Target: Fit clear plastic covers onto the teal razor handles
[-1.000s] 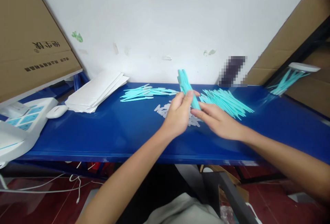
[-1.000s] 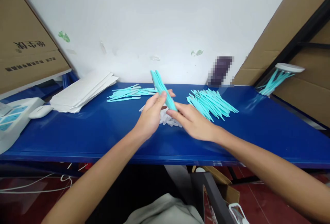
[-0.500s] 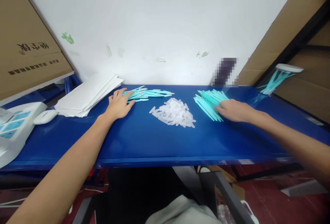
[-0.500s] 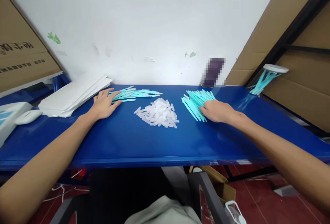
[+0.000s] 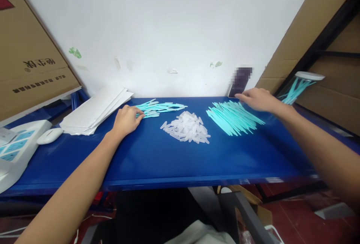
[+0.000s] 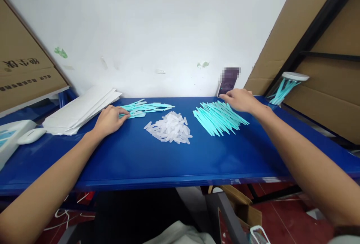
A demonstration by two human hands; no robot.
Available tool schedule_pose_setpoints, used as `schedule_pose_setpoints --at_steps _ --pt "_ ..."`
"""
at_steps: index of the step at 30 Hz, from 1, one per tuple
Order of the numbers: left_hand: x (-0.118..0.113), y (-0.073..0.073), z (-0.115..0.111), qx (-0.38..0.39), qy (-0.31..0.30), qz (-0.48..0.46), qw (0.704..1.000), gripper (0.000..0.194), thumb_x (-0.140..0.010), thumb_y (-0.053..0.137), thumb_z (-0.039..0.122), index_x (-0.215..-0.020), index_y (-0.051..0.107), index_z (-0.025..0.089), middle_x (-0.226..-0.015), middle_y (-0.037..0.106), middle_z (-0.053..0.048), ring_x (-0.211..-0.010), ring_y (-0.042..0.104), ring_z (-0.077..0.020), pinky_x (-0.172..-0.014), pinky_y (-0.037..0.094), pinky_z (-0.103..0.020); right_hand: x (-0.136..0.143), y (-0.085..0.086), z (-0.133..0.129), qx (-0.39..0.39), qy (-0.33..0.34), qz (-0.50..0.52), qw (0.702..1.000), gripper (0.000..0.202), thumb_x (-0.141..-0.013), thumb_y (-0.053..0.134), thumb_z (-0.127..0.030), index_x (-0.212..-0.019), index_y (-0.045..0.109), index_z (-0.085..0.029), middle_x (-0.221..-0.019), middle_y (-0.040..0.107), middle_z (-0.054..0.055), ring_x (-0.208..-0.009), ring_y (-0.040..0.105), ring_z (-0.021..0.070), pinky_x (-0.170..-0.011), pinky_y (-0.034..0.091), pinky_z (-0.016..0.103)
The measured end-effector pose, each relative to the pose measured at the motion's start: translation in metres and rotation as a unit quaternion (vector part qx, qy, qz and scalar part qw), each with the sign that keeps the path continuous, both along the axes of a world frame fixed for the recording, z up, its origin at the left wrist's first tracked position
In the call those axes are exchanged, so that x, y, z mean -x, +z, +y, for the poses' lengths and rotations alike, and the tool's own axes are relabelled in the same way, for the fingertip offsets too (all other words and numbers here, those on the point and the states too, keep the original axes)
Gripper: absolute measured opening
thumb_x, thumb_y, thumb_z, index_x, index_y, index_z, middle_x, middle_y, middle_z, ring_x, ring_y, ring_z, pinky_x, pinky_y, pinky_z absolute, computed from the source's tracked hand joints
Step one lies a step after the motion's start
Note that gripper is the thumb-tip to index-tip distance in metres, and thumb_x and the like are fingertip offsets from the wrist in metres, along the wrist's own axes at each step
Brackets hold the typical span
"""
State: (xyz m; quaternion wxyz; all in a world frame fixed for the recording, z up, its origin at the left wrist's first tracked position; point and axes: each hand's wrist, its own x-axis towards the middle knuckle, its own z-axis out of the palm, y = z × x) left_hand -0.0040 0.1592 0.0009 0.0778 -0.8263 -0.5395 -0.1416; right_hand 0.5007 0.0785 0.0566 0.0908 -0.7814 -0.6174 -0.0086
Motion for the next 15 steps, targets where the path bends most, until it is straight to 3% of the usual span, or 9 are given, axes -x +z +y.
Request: schedule_pose_setpoints --at_steps 2,4,6,9,13,15 --pt "-0.002 0.001 -0.002 -0.001 -0.003 -0.003 1.000 0.040 -0.094 0.047 0.040 -0.107 0.079 0.020 -0.117 0.076 -0.010 -0.111 0.061 -0.0365 -0.095 0.050 -0.048 -0.028 -0.010 0.017 -0.022 -0.043 0.015 0.999 0.055 -0.104 0.036 -0.054 -0.093 0.070 -0.012 -0.102 0.073 0.022 -0.105 0.064 0.0371 -0.090 0.044 0.046" --pt "-0.005 0.001 -0.005 -0.004 0.006 -0.011 1.000 0.041 -0.095 0.046 0.041 -0.107 0.078 0.019 -0.116 0.076 -0.012 -0.111 0.063 -0.0370 -0.092 0.050 -0.048 -0.051 -0.023 0.031 -0.019 -0.072 0.048 0.996 0.050 -0.106 0.040 -0.048 -0.102 0.071 -0.010 -0.111 0.072 0.019 -0.105 0.066 0.0321 -0.092 0.050 0.043" --pt "-0.007 0.001 -0.010 -0.012 0.034 -0.028 0.999 0.042 -0.096 0.044 0.043 -0.109 0.077 0.020 -0.117 0.075 -0.013 -0.109 0.065 -0.0368 -0.087 0.052 -0.047 -0.069 -0.035 0.042 -0.013 -0.089 0.078 0.993 0.035 -0.101 0.058 -0.042 -0.122 0.067 -0.016 -0.127 0.066 0.009 -0.109 0.066 0.0266 -0.093 0.056 0.043" --pt "-0.010 0.001 -0.016 -0.028 0.077 -0.047 0.995 0.045 -0.097 0.044 0.047 -0.116 0.074 0.020 -0.117 0.072 -0.013 -0.105 0.068 -0.0366 -0.082 0.053 -0.044 -0.084 -0.047 0.053 -0.028 -0.098 0.098 0.990 0.034 -0.099 0.062 -0.038 -0.128 0.064 -0.021 -0.134 0.063 0.007 -0.112 0.065 0.0245 -0.095 0.057 0.044" --pt "-0.012 0.000 -0.017 -0.002 0.083 -0.047 0.995 0.049 -0.097 0.043 0.054 -0.120 0.071 0.020 -0.122 0.065 -0.014 -0.108 0.066 -0.0362 -0.085 0.053 -0.045 -0.087 -0.052 0.061 -0.064 -0.098 0.110 0.987 0.047 -0.099 0.054 -0.056 -0.103 0.071 -0.013 -0.111 0.073 0.018 -0.097 0.064 0.0261 -0.091 0.051 0.041" --pt "-0.013 -0.002 -0.015 0.022 0.081 -0.051 0.995 0.048 -0.097 0.043 0.055 -0.118 0.071 0.021 -0.123 0.062 -0.014 -0.111 0.065 -0.0353 -0.089 0.053 -0.045 -0.085 -0.053 0.066 -0.076 -0.095 0.112 0.986 0.056 -0.093 0.053 -0.068 -0.085 0.070 -0.015 -0.094 0.074 0.021 -0.088 0.061 0.0272 -0.088 0.046 0.040"
